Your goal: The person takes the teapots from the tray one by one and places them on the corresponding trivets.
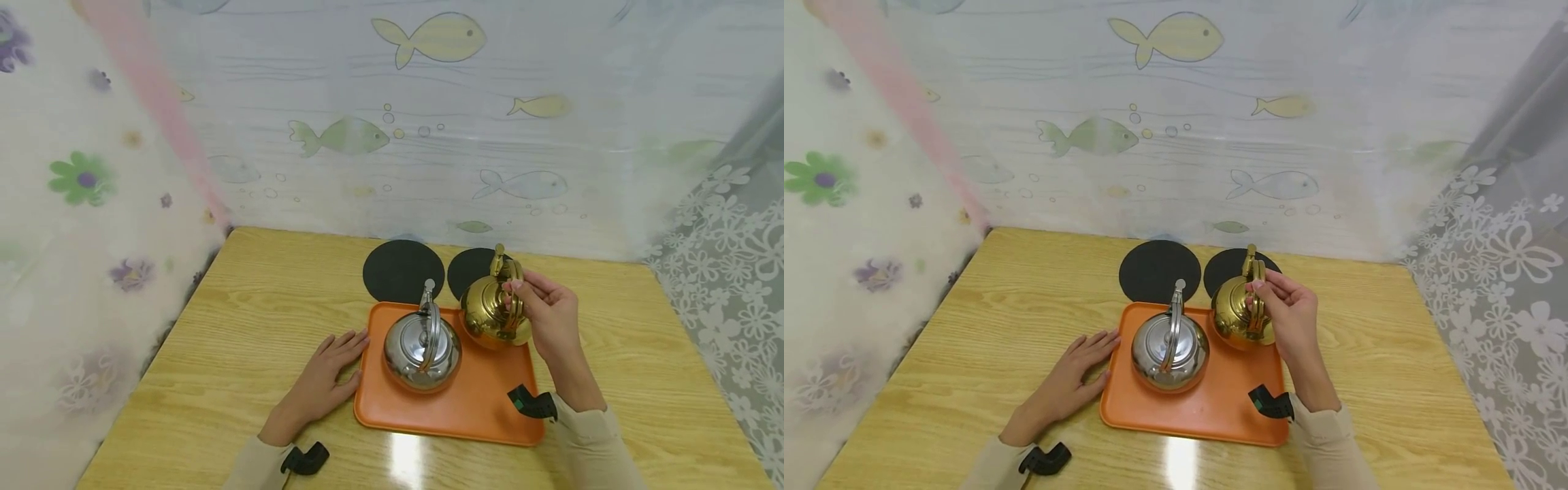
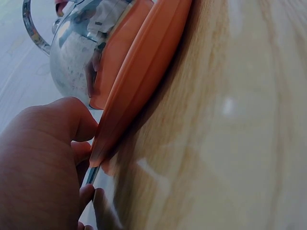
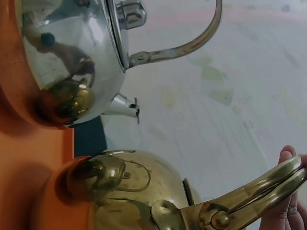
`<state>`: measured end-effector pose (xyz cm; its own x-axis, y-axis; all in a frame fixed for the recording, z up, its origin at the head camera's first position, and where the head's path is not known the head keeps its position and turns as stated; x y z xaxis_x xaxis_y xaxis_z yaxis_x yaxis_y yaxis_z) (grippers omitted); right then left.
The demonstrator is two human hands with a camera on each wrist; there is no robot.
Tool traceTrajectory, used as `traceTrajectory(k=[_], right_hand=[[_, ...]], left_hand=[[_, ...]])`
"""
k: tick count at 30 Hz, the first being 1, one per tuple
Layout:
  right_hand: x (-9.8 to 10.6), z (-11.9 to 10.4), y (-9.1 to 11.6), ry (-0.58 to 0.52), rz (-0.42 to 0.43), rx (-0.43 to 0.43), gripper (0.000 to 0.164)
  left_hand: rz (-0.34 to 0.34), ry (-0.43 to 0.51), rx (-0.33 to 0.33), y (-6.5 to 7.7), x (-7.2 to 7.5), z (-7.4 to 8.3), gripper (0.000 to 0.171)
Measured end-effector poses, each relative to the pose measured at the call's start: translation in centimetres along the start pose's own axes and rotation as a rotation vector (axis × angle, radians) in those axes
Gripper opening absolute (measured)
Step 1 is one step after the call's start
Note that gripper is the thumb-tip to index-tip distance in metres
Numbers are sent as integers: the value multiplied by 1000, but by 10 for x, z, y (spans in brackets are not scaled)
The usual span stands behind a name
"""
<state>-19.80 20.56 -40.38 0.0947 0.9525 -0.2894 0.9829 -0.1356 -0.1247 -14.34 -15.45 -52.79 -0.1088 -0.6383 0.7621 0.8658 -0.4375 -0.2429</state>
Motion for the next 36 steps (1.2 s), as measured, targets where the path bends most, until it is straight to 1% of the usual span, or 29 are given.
traceTrajectory(k=[4,9,14,18,20,22,25,27,29,36], right_hand=[[1,0,-2,-38,-17,-11,18],[2,-3,-5,-48,-31,-15,20],[2,-4,-8,2,-40,-63,20],[3,-4,-10,48,-72,-93,32],[3,-4,-12,55,-93,-96,35],[4,-4,-15,53,-115,-101,31],[5,-4,-18,32,-142,-112,20],[4,-4,-20,28,-153,-116,17],[3,-5,-22,20,-156,-123,17],[0,-5,-28,48,-142,-139,22]], left_hand=[[2,-1,-4,0,-1,2,56],[-5,-26,-10,-1,-2,4,56],[-11,-24,-5,-1,-2,4,56],[-17,-22,3,0,-1,3,57],[-18,-24,4,0,0,3,57],[-20,-21,4,-1,1,3,58],[-23,-22,2,-2,2,3,57],[-25,-22,0,-2,2,3,57],[-28,-23,1,-2,2,3,57],[-28,-16,7,-1,2,3,57]])
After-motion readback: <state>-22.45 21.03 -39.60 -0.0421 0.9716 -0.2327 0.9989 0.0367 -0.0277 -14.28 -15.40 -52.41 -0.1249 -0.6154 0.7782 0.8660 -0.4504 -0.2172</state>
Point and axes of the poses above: each hand's wrist, its own y-axis away from the middle knuckle, its own x-axis out of the back of the hand, z = x × y, the point moved 4 cm from there along -y, towards the middle knuckle, and after that the axes turned 2 degrees about x, right-handed, at the moved point
